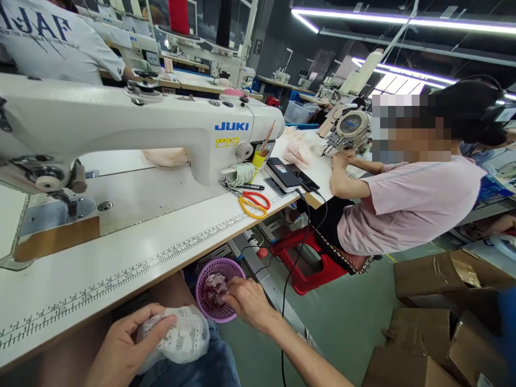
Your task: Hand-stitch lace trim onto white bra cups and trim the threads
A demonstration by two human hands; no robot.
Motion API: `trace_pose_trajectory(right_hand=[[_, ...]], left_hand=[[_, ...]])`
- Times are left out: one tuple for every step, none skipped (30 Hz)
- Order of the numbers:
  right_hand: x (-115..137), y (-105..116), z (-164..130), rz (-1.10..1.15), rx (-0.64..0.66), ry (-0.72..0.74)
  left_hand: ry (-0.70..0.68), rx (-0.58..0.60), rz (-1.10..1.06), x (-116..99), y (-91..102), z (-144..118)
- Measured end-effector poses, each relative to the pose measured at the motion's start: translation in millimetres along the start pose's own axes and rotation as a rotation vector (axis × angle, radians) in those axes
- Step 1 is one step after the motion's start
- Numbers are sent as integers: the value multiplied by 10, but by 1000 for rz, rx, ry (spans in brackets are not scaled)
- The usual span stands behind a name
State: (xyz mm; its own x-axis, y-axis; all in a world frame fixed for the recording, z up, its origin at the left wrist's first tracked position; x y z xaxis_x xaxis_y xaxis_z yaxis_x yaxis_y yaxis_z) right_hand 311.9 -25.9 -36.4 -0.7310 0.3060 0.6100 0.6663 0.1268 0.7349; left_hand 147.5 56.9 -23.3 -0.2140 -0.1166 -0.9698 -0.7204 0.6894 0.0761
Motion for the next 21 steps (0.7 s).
trace_pose_trajectory(right_hand=[[98,11,-17,35,5,23],[227,11,-26,109,18,63],[367,-7,-23,216,45,107],[489,-42,-8,353,85,135],[581,-90,19,495,127,138],[639,-146,54,618,164,117],[665,-205,93,704,190,81],[670,-260,129,743,206,42],[674,-301,157,757,215,17],[686,-326,177,756,221,11],[707,-345,187,750,234,16],[729,-362,189,750,253,20],[752,-374,185,752,276,24],[777,-380,177,755,295,27],[802,-380,170,760,311,30],[825,-377,164,764,322,34],[848,-371,159,767,329,37],[868,-363,157,769,333,41],[886,-355,156,767,333,46],[903,-347,156,763,334,51],[920,-341,155,757,336,57]], left_hand=[[121,41,-103,100,-57,0],[199,77,-193,157,-115,-4],[236,105,-261,179,-161,-6],[244,121,-301,178,-190,-3],[238,129,-317,172,-202,0],[225,130,-316,164,-201,1],[208,127,-306,158,-187,0],[194,120,-295,158,-166,-4],[182,114,-288,162,-140,-9],[168,113,-287,164,-114,-14],[147,124,-292,159,-96,-18],[130,145,-304,156,-88,-23],[126,173,-327,160,-88,-31],[135,201,-357,171,-91,-41],[157,222,-389,187,-92,-53],[188,238,-420,205,-90,-67],[222,242,-446,218,-80,-81],[246,238,-464,218,-60,-93],[259,239,-472,203,-42,-102],[266,239,-476,181,-24,-109],[271,247,-477,154,-13,-114]])
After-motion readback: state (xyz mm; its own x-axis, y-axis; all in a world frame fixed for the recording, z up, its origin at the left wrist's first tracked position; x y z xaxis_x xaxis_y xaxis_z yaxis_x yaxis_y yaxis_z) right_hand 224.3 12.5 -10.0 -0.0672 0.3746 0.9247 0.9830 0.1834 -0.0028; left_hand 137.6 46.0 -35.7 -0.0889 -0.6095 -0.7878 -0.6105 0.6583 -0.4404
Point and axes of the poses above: each hand's wrist, its own z-axis towards the middle knuckle, its own y-axis out of the back of the hand, x = y × z, the point moved 10 cm from there along z, towards the middle knuckle, and after that the axes turned 8 degrees about -z, right-handed, at the moved point
